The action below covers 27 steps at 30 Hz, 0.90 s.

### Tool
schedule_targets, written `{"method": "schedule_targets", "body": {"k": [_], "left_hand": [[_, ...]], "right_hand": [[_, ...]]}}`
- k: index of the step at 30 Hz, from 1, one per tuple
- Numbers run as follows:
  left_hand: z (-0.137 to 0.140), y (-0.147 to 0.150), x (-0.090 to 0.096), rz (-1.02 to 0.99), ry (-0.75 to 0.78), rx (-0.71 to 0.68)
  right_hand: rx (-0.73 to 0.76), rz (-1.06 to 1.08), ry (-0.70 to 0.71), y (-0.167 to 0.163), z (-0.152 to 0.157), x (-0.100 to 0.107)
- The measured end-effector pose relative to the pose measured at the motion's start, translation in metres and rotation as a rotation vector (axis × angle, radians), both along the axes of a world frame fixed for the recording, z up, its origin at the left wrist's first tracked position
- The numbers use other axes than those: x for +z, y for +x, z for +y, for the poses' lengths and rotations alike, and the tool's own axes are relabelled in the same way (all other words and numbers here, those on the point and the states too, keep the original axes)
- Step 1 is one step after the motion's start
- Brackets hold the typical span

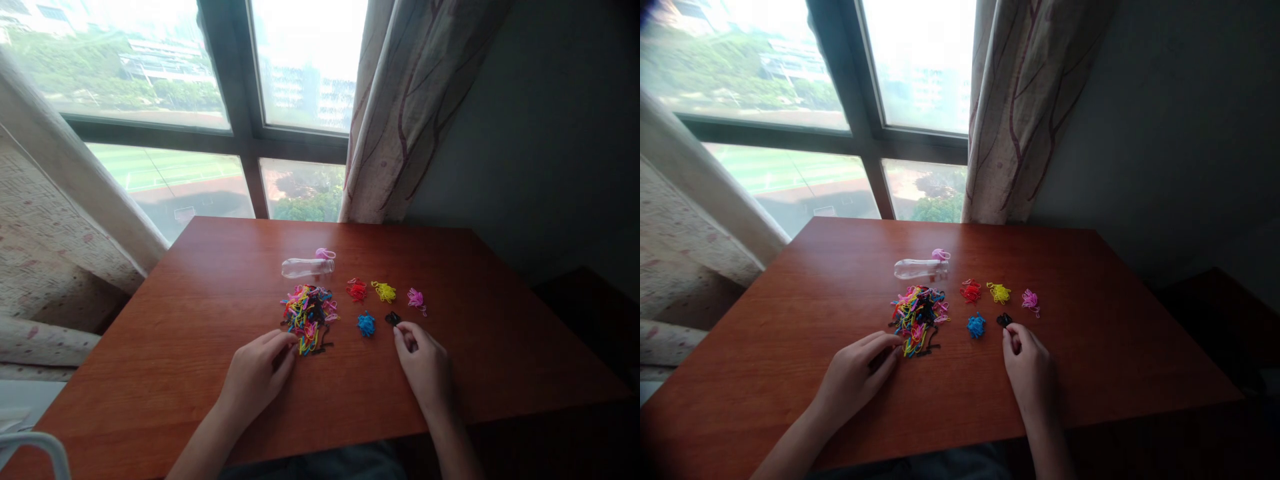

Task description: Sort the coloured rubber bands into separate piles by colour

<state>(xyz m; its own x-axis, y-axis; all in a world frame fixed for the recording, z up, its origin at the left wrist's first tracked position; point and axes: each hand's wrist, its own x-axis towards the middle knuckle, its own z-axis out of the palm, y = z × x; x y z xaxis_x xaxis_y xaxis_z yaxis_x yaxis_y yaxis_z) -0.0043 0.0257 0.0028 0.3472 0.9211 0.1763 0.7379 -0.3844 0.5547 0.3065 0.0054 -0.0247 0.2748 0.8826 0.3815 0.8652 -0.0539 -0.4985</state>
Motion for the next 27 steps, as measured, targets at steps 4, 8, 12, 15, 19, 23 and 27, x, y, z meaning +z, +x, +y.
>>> {"method": "schedule_targets", "body": {"k": [4,8,12,15,19,23,27], "left_hand": [[0.0,0.0,0.0,0.002,0.002,0.004],[0.0,-0.001,0.0,0.003,0.009,0.002],[0.0,0.001,0.001,0.008,0.021,0.008],[0.0,0.001,0.001,0.01,0.033,0.008],[-0.001,0.001,0.002,0.025,0.041,-0.013],[-0.002,0.002,0.003,0.064,0.042,-0.024],[-0.001,0.003,0.002,0.104,0.026,-0.025]], "right_hand": [[0.015,-0.027,-0.012,0.0,0.001,0.0],[0.011,-0.026,-0.007,0.0,0.001,0.0],[0.012,-0.01,0.011,0.0,0.001,0.001],[0.013,0.016,0.035,-0.002,-0.002,0.002],[0.096,0.071,0.08,-0.017,-0.007,0.004],[0.265,0.092,0.068,-0.049,-0.012,0.007],[0.417,0.099,0.031,-0.083,-0.013,0.012]]}}
